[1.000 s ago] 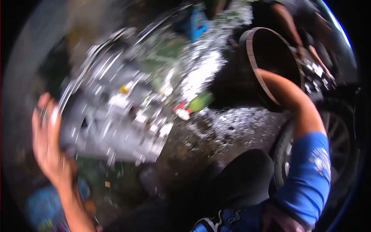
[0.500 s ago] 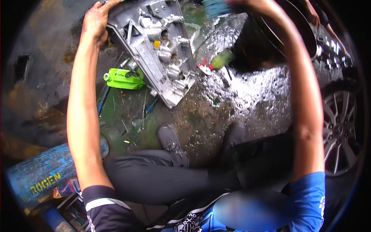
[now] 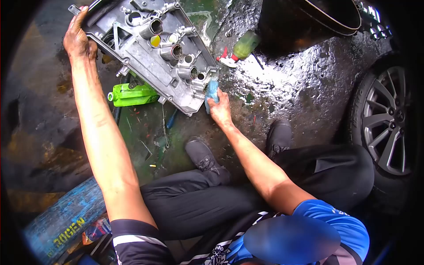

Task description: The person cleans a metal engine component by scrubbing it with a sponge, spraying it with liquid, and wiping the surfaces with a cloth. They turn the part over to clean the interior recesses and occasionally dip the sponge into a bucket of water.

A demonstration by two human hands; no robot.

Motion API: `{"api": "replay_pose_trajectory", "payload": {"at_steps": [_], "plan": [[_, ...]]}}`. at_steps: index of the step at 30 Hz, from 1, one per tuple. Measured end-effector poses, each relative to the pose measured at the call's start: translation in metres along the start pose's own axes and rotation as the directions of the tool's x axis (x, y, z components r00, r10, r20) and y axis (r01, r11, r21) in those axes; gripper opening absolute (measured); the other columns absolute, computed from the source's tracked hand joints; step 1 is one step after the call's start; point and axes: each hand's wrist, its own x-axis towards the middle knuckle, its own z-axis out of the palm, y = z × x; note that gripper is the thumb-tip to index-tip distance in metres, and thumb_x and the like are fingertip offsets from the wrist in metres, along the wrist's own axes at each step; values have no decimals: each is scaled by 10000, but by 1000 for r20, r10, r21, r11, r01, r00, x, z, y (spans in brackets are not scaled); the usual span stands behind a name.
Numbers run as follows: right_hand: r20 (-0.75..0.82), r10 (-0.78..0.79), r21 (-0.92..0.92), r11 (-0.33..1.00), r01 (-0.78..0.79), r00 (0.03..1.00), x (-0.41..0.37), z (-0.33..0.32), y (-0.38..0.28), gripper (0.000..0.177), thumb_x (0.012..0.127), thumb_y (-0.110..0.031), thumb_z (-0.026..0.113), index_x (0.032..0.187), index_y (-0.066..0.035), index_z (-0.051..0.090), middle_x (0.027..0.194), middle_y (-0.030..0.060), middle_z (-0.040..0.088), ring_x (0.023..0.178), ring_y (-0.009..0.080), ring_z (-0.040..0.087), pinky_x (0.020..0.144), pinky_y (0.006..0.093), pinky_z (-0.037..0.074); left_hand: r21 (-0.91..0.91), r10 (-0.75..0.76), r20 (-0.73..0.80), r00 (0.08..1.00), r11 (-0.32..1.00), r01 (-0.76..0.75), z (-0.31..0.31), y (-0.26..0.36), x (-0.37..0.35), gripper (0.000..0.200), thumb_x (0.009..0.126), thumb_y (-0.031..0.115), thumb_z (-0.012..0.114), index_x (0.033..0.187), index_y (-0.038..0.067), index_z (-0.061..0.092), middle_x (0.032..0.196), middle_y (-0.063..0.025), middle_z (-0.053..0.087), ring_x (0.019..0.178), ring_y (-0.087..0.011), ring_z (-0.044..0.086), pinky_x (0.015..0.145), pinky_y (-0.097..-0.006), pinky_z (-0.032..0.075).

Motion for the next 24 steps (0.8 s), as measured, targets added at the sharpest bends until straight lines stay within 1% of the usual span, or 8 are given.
{"api": "replay_pose_trajectory", "payload": {"at_steps": [1,7,9,14,15,18,19,24], "plan": [[21,15,-62,998,-14,1000,-3,2,-6,516,899,-148,658,1388,-34,537,1186,205,589,1152,354,565,1029,408,432,-11,-3,-2,1000,1000,3,0,-1,0,255,859,20,711,1099,-59,672,1063,-139,698,983,-248,691,914,-380,566],[-280,-247,-59,969,240,928,-1,14,5,394,954,-176,588,1325,-43,570,1118,200,600,1104,376,570,1004,432,444,2,53,-56,997,999,-53,0,-4,6,204,852,-13,703,1044,-78,674,1020,-165,695,917,-286,700,872,-421,586],[-178,-273,-46,962,269,945,-1,13,11,356,956,-134,558,1299,-48,599,1083,199,595,1091,380,567,992,444,460,59,131,-96,987,990,-125,0,-4,3,222,859,-19,686,1061,-105,651,1027,-213,692,915,-344,702,888,-495,585],[-44,-275,-96,958,270,960,9,6,23,374,931,-132,556,1297,-93,621,1129,182,609,1078,371,602,952,439,499,108,121,-143,982,989,-106,-2,3,0,152,878,-42,640,1019,-100,649,1036,-228,686,917,-368,697,902,-526,574],[60,-215,-144,965,221,975,16,2,23,381,935,-157,544,1304,-100,618,1158,192,620,1101,374,603,973,439,493,101,122,-173,977,989,-106,2,5,-4,151,879,-43,637,1018,-102,648,1041,-231,685,919,-372,696,905,-531,572],[362,2,-238,967,90,932,42,-18,12,422,945,-271,490,1324,-127,609,1265,211,635,1199,368,591,1054,443,460,81,106,-145,984,992,-95,3,9,-11,174,854,-66,665,1017,-127,651,1030,-224,672,885,-349,698,855,-507,598],[369,-32,-271,952,140,929,45,-23,4,425,935,-267,491,1312,-118,615,1238,185,658,1176,365,606,1037,445,469,84,119,-141,983,991,-107,6,13,-17,186,842,-77,680,1017,-131,650,1020,-218,667,860,-336,700,829,-497,611],[508,88,-317,944,91,857,64,-32,-13,413,939,-273,482,1291,-114,629,1219,188,665,1169,366,611,1032,449,460,120,178,-113,978,979,-164,19,15,-27,230,843,-33,703,1040,-133,640,1000,-206,667,869,-321,697,815,-435,593]]}}
